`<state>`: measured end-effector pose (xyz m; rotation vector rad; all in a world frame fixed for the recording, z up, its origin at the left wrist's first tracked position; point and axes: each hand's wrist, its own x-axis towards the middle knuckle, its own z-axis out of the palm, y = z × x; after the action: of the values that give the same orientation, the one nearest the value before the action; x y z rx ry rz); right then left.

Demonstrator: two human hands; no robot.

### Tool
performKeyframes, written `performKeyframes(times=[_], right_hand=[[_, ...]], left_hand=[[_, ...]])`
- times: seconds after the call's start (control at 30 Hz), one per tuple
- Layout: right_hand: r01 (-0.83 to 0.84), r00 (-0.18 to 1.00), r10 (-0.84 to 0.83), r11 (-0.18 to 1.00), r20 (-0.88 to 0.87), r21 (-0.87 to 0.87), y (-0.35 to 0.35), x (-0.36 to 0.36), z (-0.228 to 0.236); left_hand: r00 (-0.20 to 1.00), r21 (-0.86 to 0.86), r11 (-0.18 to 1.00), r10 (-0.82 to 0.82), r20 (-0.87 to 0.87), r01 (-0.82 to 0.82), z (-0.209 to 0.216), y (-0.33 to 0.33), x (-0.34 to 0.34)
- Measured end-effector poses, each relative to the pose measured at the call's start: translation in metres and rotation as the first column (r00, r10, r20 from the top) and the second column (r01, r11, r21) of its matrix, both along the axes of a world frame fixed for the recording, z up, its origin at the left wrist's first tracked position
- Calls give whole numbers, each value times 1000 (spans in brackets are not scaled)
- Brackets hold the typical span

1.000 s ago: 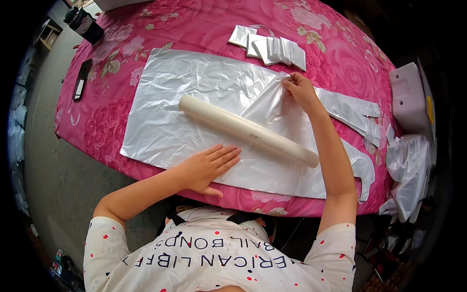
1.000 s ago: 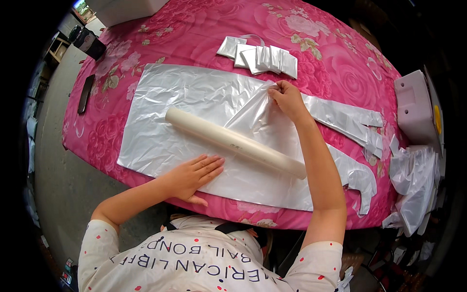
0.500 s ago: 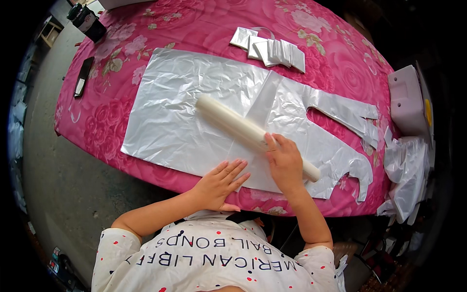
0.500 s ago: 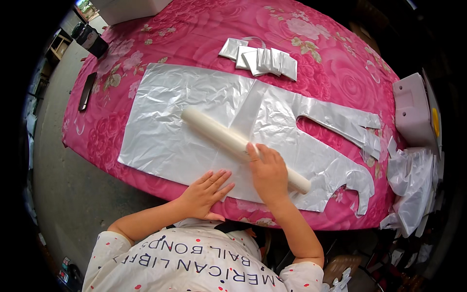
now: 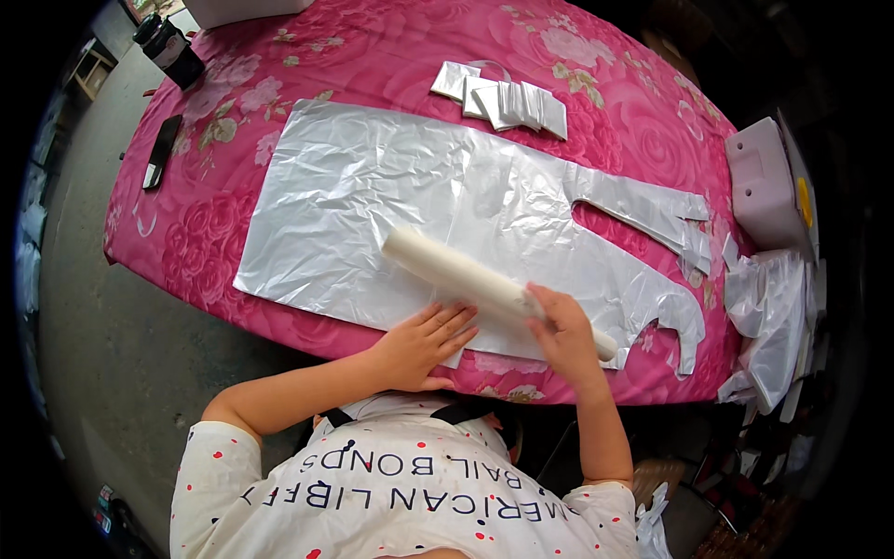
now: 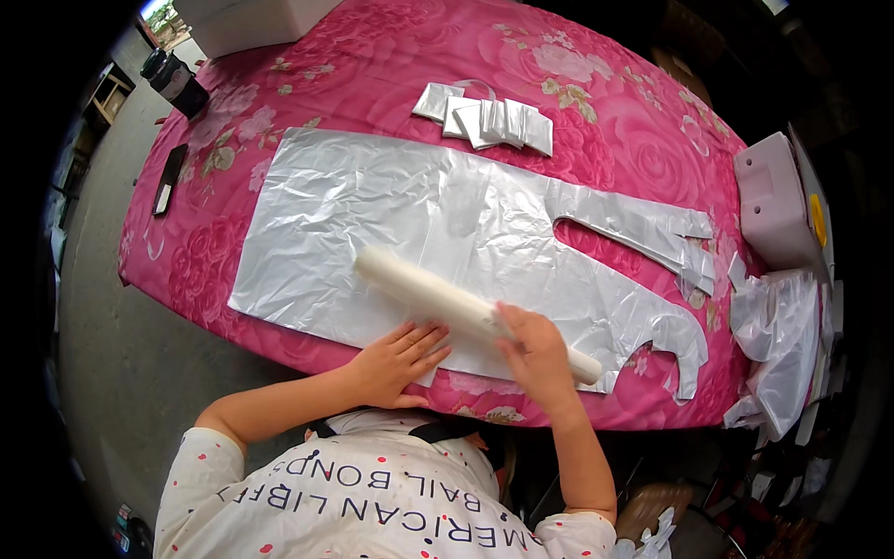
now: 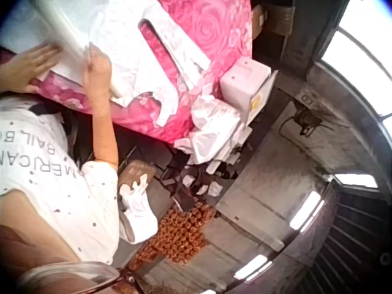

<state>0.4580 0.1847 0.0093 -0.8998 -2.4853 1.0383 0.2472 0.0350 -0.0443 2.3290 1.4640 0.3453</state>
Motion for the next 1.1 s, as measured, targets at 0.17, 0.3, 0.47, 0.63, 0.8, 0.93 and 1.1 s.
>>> performKeyframes(times=[0.17, 0.3, 0.47, 0.63, 0.8, 0.93, 1.1], right_hand=[[-166, 986, 164, 948, 30, 271, -5, -35, -4], [-119, 987, 150, 923, -57, 367, 40, -70, -14], [-42, 992, 78, 949, -101, 313, 107, -99, -22], [-5, 976, 96, 908, -195, 418, 83, -92, -23], [-294, 941, 296, 955, -162, 34, 3, -63, -31], [-371, 917, 383, 922, -110, 115, -25, -54, -37], [-375, 918, 382, 923, -107, 80, -24, -53, -33]], left_hand=[[978, 57, 998, 35, -206, -24, -7, -28, 36], [950, 176, 983, 107, -294, -56, -15, -33, 40], [973, 192, 981, 76, -216, -34, -17, -33, 37], [997, 135, 988, -78, 25, 74, -2, -35, 12], [979, 113, 984, -154, 130, 140, -2, -40, -2], [961, 92, 989, -133, 241, 114, 1, -40, -5], [956, 221, 970, -155, 248, 100, 10, -29, -13]])
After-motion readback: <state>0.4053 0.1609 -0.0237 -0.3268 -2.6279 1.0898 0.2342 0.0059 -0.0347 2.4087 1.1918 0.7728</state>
